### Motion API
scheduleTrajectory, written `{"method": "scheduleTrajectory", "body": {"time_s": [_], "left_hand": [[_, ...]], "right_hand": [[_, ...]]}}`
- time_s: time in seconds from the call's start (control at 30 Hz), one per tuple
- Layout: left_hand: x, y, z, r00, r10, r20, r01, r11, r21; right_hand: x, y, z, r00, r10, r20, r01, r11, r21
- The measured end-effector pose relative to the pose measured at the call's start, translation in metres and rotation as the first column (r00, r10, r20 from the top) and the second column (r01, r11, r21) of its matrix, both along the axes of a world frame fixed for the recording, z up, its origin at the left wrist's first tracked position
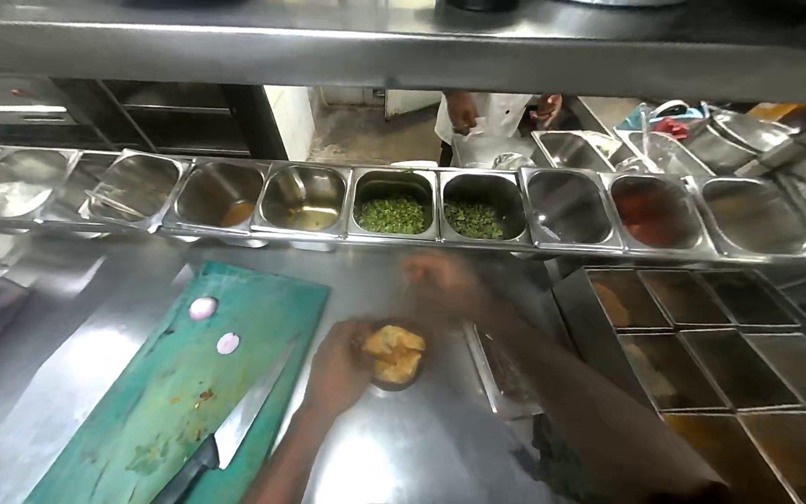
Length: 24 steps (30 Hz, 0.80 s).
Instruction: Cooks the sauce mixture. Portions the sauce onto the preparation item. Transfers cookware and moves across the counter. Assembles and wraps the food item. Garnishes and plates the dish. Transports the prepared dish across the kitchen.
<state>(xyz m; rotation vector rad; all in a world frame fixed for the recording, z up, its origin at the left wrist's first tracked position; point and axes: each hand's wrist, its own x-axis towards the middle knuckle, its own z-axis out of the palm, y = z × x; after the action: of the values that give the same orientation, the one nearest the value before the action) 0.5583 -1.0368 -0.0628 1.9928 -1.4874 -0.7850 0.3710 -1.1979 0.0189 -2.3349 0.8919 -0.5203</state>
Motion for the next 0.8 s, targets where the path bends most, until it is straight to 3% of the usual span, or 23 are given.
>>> {"method": "scheduleTrajectory", "body": {"time_s": [0.07, 0.17, 0.23, 0.33, 0.5, 0.6, 0.67, 0.73, 0.8], "left_hand": [[-0.005, 0.010, -0.006, 0.992, 0.100, -0.082, -0.104, 0.993, -0.055], [-0.019, 0.028, -0.018, 0.943, 0.293, -0.160, -0.305, 0.951, -0.055], [-0.026, 0.039, -0.027, 0.873, 0.360, -0.329, -0.371, 0.928, 0.030], [-0.040, 0.050, -0.032, 0.697, 0.357, -0.622, -0.361, 0.924, 0.126], [-0.057, 0.047, -0.027, 0.498, 0.361, -0.789, -0.347, 0.916, 0.200], [-0.063, 0.042, -0.022, 0.378, 0.404, -0.833, -0.364, 0.892, 0.267], [-0.065, 0.037, -0.020, 0.325, 0.404, -0.855, -0.372, 0.886, 0.277], [-0.065, 0.035, -0.021, 0.294, 0.402, -0.867, -0.371, 0.884, 0.284], [-0.065, 0.035, -0.021, 0.289, 0.406, -0.867, -0.374, 0.882, 0.288]], "right_hand": [[0.025, -0.044, 0.014, 0.996, -0.083, -0.028, 0.080, 0.993, -0.083], [0.067, -0.093, 0.025, 0.913, -0.204, -0.354, 0.188, 0.979, -0.077], [0.088, -0.105, 0.030, 0.781, -0.196, -0.594, 0.204, 0.977, -0.054], [0.098, -0.115, 0.034, 0.682, -0.116, -0.722, 0.133, 0.991, -0.034], [0.078, -0.136, 0.027, 0.903, -0.036, -0.428, 0.028, 0.999, -0.025], [0.065, -0.126, 0.029, 0.952, -0.101, -0.289, 0.116, 0.993, 0.035], [0.055, -0.112, 0.040, 0.981, -0.159, -0.111, 0.173, 0.977, 0.127], [0.040, -0.078, 0.053, 0.988, -0.103, 0.111, 0.078, 0.974, 0.211], [0.023, -0.028, 0.052, 0.981, 0.051, 0.187, -0.083, 0.982, 0.170]]}}
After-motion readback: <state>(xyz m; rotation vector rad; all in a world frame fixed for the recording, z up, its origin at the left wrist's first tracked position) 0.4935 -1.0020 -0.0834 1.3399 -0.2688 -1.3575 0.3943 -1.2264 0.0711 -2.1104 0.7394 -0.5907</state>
